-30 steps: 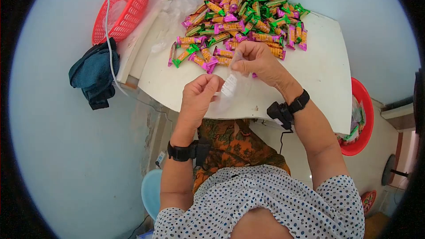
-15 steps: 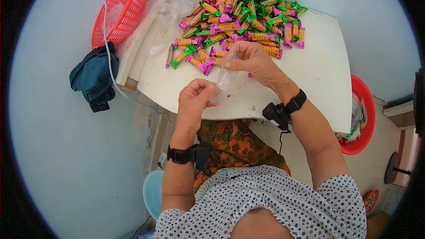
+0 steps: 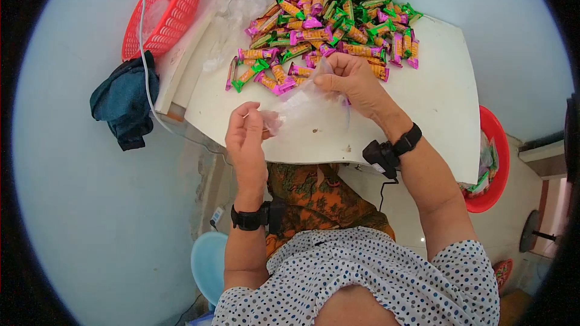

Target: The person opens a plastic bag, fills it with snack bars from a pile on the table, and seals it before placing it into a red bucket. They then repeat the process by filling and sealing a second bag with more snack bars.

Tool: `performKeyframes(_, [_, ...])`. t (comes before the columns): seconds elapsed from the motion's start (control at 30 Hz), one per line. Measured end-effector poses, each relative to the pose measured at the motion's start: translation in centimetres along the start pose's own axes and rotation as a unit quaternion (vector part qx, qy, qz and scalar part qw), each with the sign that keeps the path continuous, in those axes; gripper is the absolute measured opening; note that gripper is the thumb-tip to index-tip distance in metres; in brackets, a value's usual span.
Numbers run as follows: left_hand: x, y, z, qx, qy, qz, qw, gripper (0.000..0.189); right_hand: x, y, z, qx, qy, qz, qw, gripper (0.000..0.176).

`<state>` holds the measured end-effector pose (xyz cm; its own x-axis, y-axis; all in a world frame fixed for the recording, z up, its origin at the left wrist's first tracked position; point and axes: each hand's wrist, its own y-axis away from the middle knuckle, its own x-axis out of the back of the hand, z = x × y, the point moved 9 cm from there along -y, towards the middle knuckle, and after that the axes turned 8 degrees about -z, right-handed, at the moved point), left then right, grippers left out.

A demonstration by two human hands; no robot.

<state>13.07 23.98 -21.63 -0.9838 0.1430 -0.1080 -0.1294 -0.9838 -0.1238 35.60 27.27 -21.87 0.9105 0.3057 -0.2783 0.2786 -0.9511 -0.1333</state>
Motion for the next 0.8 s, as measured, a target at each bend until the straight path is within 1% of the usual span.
performKeyframes(0.03, [-0.1,0.1,-0.6,0.050,0.018,0.000,0.999,0.039,0.0,0.0,0.0,-0.005,0.000,-0.006,1.000,0.015])
performKeyframes(0.13, [0.1,-0.1,-4.2,0.192,0.047,-0.063,0.978,0.046,-0.7,-0.1,-0.1,0.029,-0.010,-0.046,0.998,0.015])
performKeyframes(0.23, [-1.2,0.4,-4.5,0.240,0.096,-0.085,0.962,0.043,-1.1,0.1,-0.8,0.059,-0.006,-0.032,0.998,0.013])
performKeyframes(0.33, [-1.6,-0.1,-4.0,0.176,-0.033,-0.155,0.972,0.042,-0.9,0.2,-0.7,0.051,-0.005,-0.021,0.998,0.014])
performKeyframes(0.43, [-1.4,-0.2,-4.2,0.175,-0.045,-0.163,0.970,0.039,-0.3,0.1,-0.6,0.037,0.023,-0.022,0.999,0.013])
performKeyframes(0.53, [-1.8,-0.1,-4.1,0.186,0.002,-0.202,0.962,0.045,0.6,0.1,-0.2,0.027,0.057,0.010,0.998,0.011])
performKeyframes(0.6, [-2.8,0.2,-4.0,0.214,0.020,-0.184,0.959,0.048,0.4,0.1,-0.5,0.036,0.071,0.008,0.997,0.010])
performKeyframes(0.63, [-3.1,0.2,-4.1,0.228,0.029,-0.174,0.958,0.050,0.2,0.1,-0.8,0.041,0.078,0.006,0.996,0.010])
performKeyframes(0.73, [-3.6,-0.2,-4.8,0.237,0.076,-0.184,0.951,0.053,-0.7,0.3,-1.4,0.048,0.048,-0.005,0.998,0.013])
performKeyframes(0.8, [-4.2,-0.3,-5.5,0.259,0.117,-0.214,0.934,0.054,-1.2,0.1,-1.9,0.082,0.038,-0.036,0.995,0.019])
